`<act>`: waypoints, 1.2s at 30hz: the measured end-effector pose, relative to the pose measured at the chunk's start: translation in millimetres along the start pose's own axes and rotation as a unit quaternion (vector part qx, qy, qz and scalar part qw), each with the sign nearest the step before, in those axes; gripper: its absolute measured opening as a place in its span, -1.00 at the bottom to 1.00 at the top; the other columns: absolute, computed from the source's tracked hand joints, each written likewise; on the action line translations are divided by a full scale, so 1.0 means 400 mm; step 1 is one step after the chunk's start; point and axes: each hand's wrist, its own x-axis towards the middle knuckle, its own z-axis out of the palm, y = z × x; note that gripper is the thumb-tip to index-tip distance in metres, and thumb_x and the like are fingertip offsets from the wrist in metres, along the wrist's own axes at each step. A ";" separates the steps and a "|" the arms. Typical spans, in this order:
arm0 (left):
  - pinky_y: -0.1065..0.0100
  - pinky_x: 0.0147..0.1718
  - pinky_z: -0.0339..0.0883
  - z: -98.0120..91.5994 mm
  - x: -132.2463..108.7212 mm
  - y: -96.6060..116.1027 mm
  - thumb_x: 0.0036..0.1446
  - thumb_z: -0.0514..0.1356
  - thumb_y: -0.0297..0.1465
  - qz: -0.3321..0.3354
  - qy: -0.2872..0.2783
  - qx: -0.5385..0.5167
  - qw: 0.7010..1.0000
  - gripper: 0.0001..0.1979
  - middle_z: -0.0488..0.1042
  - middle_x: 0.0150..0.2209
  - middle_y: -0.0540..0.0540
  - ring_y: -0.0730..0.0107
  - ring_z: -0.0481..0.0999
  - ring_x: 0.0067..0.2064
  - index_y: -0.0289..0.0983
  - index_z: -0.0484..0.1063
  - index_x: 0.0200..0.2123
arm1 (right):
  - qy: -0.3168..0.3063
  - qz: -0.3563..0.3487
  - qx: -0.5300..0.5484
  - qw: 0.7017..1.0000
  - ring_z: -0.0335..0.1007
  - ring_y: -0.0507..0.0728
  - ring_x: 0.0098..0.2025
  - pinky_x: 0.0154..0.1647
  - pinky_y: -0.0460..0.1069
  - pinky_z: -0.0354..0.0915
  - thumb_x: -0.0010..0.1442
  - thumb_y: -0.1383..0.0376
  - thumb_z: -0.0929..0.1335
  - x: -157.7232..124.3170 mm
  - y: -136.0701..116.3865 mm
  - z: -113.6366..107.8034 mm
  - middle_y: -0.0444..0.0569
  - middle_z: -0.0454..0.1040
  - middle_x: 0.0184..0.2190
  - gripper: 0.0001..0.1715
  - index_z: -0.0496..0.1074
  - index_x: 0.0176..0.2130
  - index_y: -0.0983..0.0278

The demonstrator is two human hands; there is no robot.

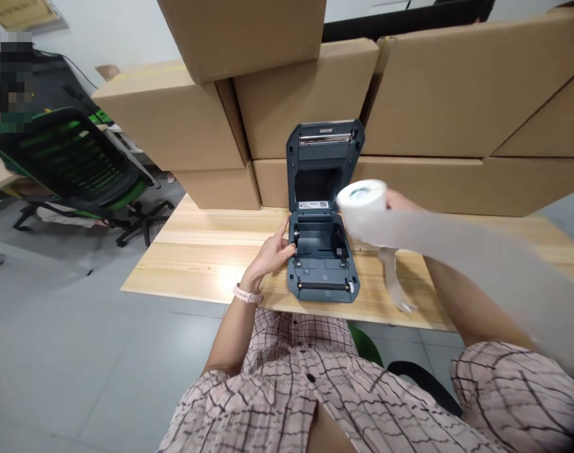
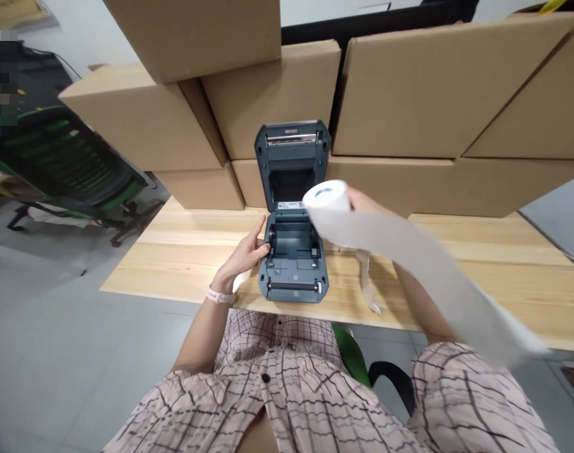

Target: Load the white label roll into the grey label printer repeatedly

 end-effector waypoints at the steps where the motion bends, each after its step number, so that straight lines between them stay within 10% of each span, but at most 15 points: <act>1: 0.42 -0.44 0.00 0.000 0.001 -0.001 0.24 0.16 -0.30 -0.002 0.001 0.002 1.000 -0.02 0.19 -0.56 0.24 0.52 0.12 -0.50 -0.34 -0.21 0.61 | -0.074 -0.020 -0.002 0.997 0.65 0.23 -0.08 -0.07 0.09 0.64 0.07 -0.11 0.59 0.015 -0.034 0.010 0.03 0.69 -0.02 -0.18 0.61 0.12 0.36; 6: 0.41 -0.43 0.02 0.004 0.005 -0.006 0.23 0.13 -0.33 -0.006 -0.004 0.013 1.000 -0.01 0.21 -0.56 0.23 0.49 0.16 -0.51 -0.34 -0.27 0.62 | -0.368 -0.052 -0.089 0.924 0.56 0.48 0.18 0.18 0.34 0.48 0.07 -0.02 0.55 0.083 -0.172 0.070 0.18 0.57 0.24 -0.08 0.45 0.32 0.24; 14: 0.39 -0.43 -0.02 0.004 0.007 -0.009 0.21 0.14 -0.34 -0.001 -0.003 0.000 1.000 -0.01 0.18 -0.58 0.25 0.50 0.11 -0.51 -0.36 -0.23 0.61 | -0.429 -0.024 -0.114 0.896 0.50 0.54 0.24 0.21 0.33 0.41 0.08 -0.03 0.54 0.088 -0.146 0.147 0.22 0.53 0.29 -0.08 0.44 0.32 0.23; 23: 0.40 -0.43 -0.01 0.022 0.005 -0.031 0.24 0.19 -0.30 0.012 0.021 -0.067 0.997 -0.07 0.18 -0.56 0.22 0.50 0.10 -0.50 -0.33 -0.08 0.60 | -0.335 -0.131 -0.108 0.927 0.27 0.48 0.48 0.42 0.42 0.27 0.49 -0.09 0.26 -0.064 -0.141 0.159 0.25 0.31 0.48 -0.24 0.33 0.44 0.27; 29: 0.35 -0.37 0.11 0.051 -0.015 -0.033 0.38 0.13 -0.22 -0.006 0.054 -0.064 0.996 -0.21 0.27 -0.54 0.14 0.41 0.17 -0.47 -0.16 -0.01 0.60 | -0.251 -0.111 -0.117 0.954 0.32 0.37 0.47 0.44 0.36 0.33 0.52 -0.13 0.23 -0.274 -0.214 0.152 0.11 0.35 0.47 -0.33 0.37 0.41 0.09; 36: 0.27 -0.31 0.20 0.065 -0.022 -0.044 0.44 0.08 -0.17 -0.006 0.083 -0.036 0.996 -0.28 0.33 -0.49 0.07 0.33 0.24 -0.43 -0.05 0.02 0.59 | -0.141 -0.076 -0.152 0.975 0.24 0.30 0.53 0.54 0.37 0.21 0.57 0.03 0.24 -0.342 -0.250 0.209 0.14 0.32 0.49 -0.45 0.40 0.37 0.18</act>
